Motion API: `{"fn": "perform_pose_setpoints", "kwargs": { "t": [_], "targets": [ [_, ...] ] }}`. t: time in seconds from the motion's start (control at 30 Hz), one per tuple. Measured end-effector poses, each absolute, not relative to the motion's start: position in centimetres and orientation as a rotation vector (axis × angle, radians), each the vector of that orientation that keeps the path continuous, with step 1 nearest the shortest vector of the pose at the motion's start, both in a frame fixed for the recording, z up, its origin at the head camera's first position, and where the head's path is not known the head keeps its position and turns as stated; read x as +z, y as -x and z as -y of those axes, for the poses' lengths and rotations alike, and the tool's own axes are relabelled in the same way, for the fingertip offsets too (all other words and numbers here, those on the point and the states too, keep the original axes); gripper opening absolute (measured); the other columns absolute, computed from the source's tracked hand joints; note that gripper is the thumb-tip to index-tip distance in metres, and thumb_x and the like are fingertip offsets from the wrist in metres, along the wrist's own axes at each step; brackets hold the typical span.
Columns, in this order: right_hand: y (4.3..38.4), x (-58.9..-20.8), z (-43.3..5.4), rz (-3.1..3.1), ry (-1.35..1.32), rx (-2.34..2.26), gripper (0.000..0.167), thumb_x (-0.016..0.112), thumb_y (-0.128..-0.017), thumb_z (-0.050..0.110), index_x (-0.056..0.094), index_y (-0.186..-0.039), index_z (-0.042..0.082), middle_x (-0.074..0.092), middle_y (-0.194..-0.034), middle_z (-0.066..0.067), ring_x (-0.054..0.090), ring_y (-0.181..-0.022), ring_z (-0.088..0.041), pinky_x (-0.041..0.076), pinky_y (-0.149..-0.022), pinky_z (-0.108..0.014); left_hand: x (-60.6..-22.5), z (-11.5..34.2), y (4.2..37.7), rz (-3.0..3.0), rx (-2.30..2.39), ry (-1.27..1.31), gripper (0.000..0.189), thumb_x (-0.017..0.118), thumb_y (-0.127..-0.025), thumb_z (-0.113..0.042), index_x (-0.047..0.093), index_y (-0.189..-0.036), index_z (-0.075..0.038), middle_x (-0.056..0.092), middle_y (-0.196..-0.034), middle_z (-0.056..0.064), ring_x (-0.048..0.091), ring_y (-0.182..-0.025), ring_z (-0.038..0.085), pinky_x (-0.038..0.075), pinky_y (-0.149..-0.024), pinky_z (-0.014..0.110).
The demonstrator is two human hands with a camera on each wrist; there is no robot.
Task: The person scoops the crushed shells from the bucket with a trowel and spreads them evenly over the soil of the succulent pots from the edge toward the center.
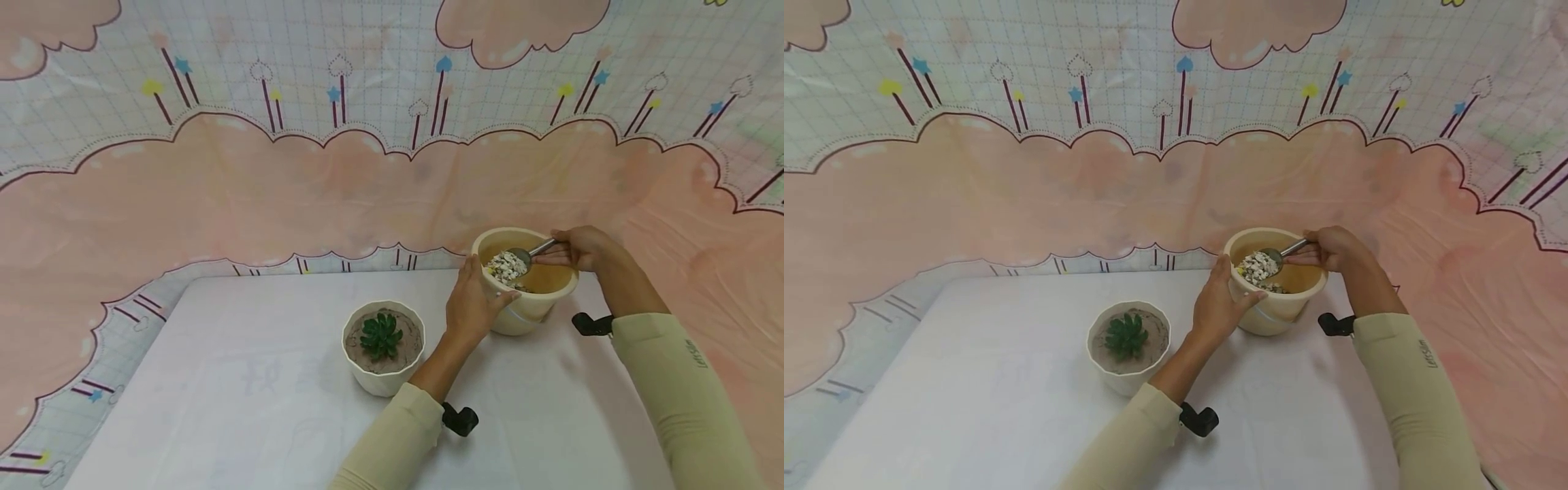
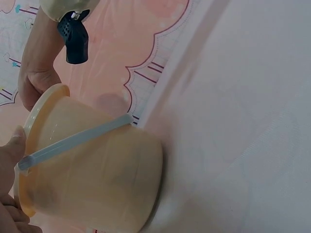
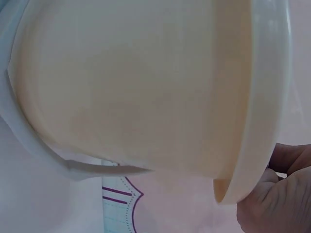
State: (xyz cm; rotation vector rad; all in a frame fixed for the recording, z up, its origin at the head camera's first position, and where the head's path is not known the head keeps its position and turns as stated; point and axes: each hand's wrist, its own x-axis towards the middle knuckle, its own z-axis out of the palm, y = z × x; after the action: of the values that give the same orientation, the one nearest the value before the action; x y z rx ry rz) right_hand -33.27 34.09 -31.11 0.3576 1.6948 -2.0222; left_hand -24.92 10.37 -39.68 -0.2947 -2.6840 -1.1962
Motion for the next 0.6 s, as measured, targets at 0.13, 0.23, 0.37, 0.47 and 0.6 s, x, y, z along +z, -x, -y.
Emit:
{"fn": "perform_pose_setpoints", "kwargs": {
  "t": [0.13,0.23,0.37,0.47,0.6],
  "targets": [
    [33.3,-31.1,-34.4,-1.641,-0.384,-2.052,0.05,0.028,-0.116,0.02,0.064,-0.096,-0.009,0.074,-0.086,-0.027,0.078,-0.08,-0.034,0.059,-0.089,-0.04,-39.6,-10.4,24.9,2.694,-1.186,0.282,0.104,0.084,-0.087,-0.053,0.033,-0.164,-0.005,0.038,-0.166,0.013,0.04,-0.151,0.024,0.044,-0.113,0.039],
    [33.2,-31.0,-34.8,-1.591,-0.396,-2.072,0.054,0.028,-0.116,0.021,0.066,-0.094,-0.009,0.074,-0.087,-0.027,0.078,-0.082,-0.035,0.059,-0.09,-0.039,-39.6,-10.5,24.8,2.702,-1.176,0.274,0.105,0.084,-0.087,-0.054,0.033,-0.165,-0.005,0.037,-0.167,0.012,0.04,-0.15,0.023,0.046,-0.112,0.039],
    [32.9,-30.9,-35.2,-1.526,-0.393,-2.092,0.059,0.026,-0.116,0.024,0.069,-0.093,-0.011,0.074,-0.089,-0.028,0.078,-0.083,-0.035,0.06,-0.089,-0.038,-39.6,-10.5,24.7,2.704,-1.17,0.269,0.105,0.084,-0.087,-0.055,0.034,-0.165,-0.005,0.037,-0.167,0.011,0.041,-0.15,0.024,0.046,-0.111,0.04],
    [32.8,-30.9,-35.5,-1.486,-0.39,-2.104,0.062,0.026,-0.116,0.025,0.071,-0.093,-0.011,0.075,-0.09,-0.027,0.078,-0.085,-0.034,0.059,-0.09,-0.037,-39.7,-10.5,24.7,2.7,-1.172,0.27,0.105,0.084,-0.087,-0.054,0.034,-0.164,-0.005,0.037,-0.167,0.012,0.04,-0.15,0.024,0.045,-0.112,0.04],
    [32.7,-31.0,-36.0,-1.421,-0.417,-2.149,0.061,0.028,-0.116,0.026,0.072,-0.094,-0.011,0.075,-0.092,-0.028,0.078,-0.087,-0.035,0.058,-0.092,-0.038,-39.7,-10.5,24.7,2.689,-1.187,0.274,0.104,0.084,-0.087,-0.053,0.034,-0.164,-0.005,0.037,-0.167,0.012,0.04,-0.151,0.024,0.045,-0.113,0.041]
  ]
}}
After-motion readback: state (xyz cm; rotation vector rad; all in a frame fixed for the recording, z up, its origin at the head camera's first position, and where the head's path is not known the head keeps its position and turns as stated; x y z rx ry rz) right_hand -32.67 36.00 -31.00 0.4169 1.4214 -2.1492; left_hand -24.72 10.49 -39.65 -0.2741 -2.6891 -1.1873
